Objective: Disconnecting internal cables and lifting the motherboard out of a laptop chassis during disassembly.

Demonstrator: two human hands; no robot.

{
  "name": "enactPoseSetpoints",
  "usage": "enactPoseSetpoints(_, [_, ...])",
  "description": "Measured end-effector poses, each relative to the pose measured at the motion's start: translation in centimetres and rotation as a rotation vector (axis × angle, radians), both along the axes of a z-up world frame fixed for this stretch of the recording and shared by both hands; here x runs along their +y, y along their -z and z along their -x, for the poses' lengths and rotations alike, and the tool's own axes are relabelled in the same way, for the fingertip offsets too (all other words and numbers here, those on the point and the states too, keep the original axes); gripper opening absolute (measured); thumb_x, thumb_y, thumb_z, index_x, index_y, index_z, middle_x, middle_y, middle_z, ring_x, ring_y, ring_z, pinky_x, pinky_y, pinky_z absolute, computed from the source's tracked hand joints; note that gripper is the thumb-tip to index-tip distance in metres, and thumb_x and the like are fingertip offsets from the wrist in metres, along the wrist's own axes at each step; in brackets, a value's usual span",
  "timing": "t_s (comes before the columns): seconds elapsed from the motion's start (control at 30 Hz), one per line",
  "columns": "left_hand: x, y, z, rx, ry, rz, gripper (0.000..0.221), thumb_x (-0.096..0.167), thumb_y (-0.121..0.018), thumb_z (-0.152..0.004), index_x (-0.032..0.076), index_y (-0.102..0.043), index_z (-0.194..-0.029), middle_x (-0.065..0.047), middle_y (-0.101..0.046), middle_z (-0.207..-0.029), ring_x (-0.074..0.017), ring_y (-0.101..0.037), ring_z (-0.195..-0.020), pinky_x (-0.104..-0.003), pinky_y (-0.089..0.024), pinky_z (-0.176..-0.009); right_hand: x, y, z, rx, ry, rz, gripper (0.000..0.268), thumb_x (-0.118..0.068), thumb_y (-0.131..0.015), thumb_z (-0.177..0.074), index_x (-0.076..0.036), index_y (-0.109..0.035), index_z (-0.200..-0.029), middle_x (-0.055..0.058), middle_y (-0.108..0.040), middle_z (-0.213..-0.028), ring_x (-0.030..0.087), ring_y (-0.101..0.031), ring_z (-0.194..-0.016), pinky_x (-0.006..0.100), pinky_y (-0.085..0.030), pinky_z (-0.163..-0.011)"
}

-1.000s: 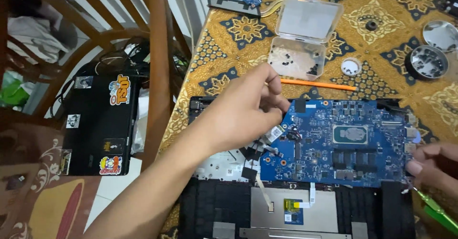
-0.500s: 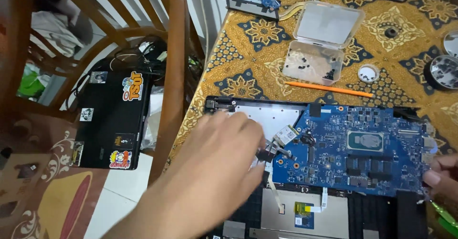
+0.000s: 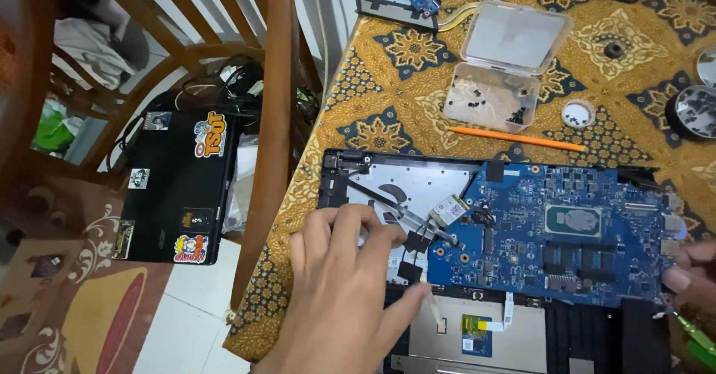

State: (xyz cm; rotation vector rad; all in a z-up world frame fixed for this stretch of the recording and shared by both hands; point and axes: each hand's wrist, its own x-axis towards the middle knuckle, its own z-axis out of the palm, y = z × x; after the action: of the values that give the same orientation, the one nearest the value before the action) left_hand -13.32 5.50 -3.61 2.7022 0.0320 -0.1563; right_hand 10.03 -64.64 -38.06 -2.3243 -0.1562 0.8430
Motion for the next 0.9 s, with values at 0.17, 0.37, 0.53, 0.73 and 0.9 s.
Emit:
enactPoseSetpoints(0.17, [-0.5, -0.2, -0.4, -0.094, -0.045, 0.027, 0.040, 0.045, -0.078, -0.088, 0.016, -0.073, -0.115, -0.010, -0.054, -0.118, -0.0362, -0.044, -0.113, -0.056, -0.036, -0.084, 13.7, -9.8, 6.5, -0.172, 0.200, -0.006, 0.036, -0.010, -0.084, -0.080, 0.015, -0.076, -0.055, 0.025, -0.075, -0.046, 0.034, -0.071, -0.038, 0.040, -0.054, -0.044])
enactPoseSetpoints(0.37, [-1.4, 0.1, -1.0, -0.252, -0.112, -0.059, 0.028, 0.041, -0.082, -0.085, 0.014, -0.077, -0.092, -0.004, -0.059, -0.106, -0.0338, -0.047, -0.103, -0.053, -0.037, -0.080, 17.9, -14.1, 9.0, -0.205, 0.238, 0.092, 0.031, -0.017, -0.082, -0.088, 0.009, -0.080, -0.071, 0.021, -0.069, -0.057, 0.035, -0.069, -0.050, 0.047, -0.056, -0.053])
enactPoseSetpoints(0.53, [-2.3, -0.2, -1.7, -0.158, -0.121, -0.206, 0.032, 0.044, -0.079, -0.085, 0.012, -0.080, -0.090, -0.005, -0.064, -0.104, -0.0342, -0.048, -0.105, -0.052, -0.039, -0.083, 20.1, -16.3, 10.1, -0.250, 0.256, 0.122, 0.027, -0.021, -0.081, -0.088, 0.005, -0.076, -0.090, 0.021, -0.070, -0.064, 0.035, -0.070, -0.057, 0.046, -0.055, -0.061])
enactPoseSetpoints(0.73, [-2.8, -0.4, -2.4, -0.065, -0.107, -0.339, 0.031, 0.037, -0.068, -0.085, 0.007, -0.078, -0.087, -0.009, -0.064, -0.098, -0.0357, -0.050, -0.098, -0.051, -0.039, -0.081, 20.2, -16.2, 10.2, -0.194, 0.305, 0.070, 0.022, -0.012, -0.077, -0.092, 0.006, -0.073, -0.102, 0.025, -0.071, -0.072, 0.041, -0.071, -0.063, 0.053, -0.061, -0.063])
enactPoseSetpoints(0.9, [-3.2, 0.0, -2.5, -0.093, -0.150, -0.332, 0.022, 0.026, -0.067, -0.081, 0.006, -0.078, -0.081, -0.008, -0.064, -0.095, -0.0355, -0.051, -0.095, -0.051, -0.039, -0.079, 21.7, -17.7, 10.4, -0.168, 0.345, 0.044, 0.027, -0.004, -0.076, -0.092, 0.007, -0.070, -0.116, 0.029, -0.071, -0.081, 0.045, -0.075, -0.071, 0.058, -0.068, -0.072])
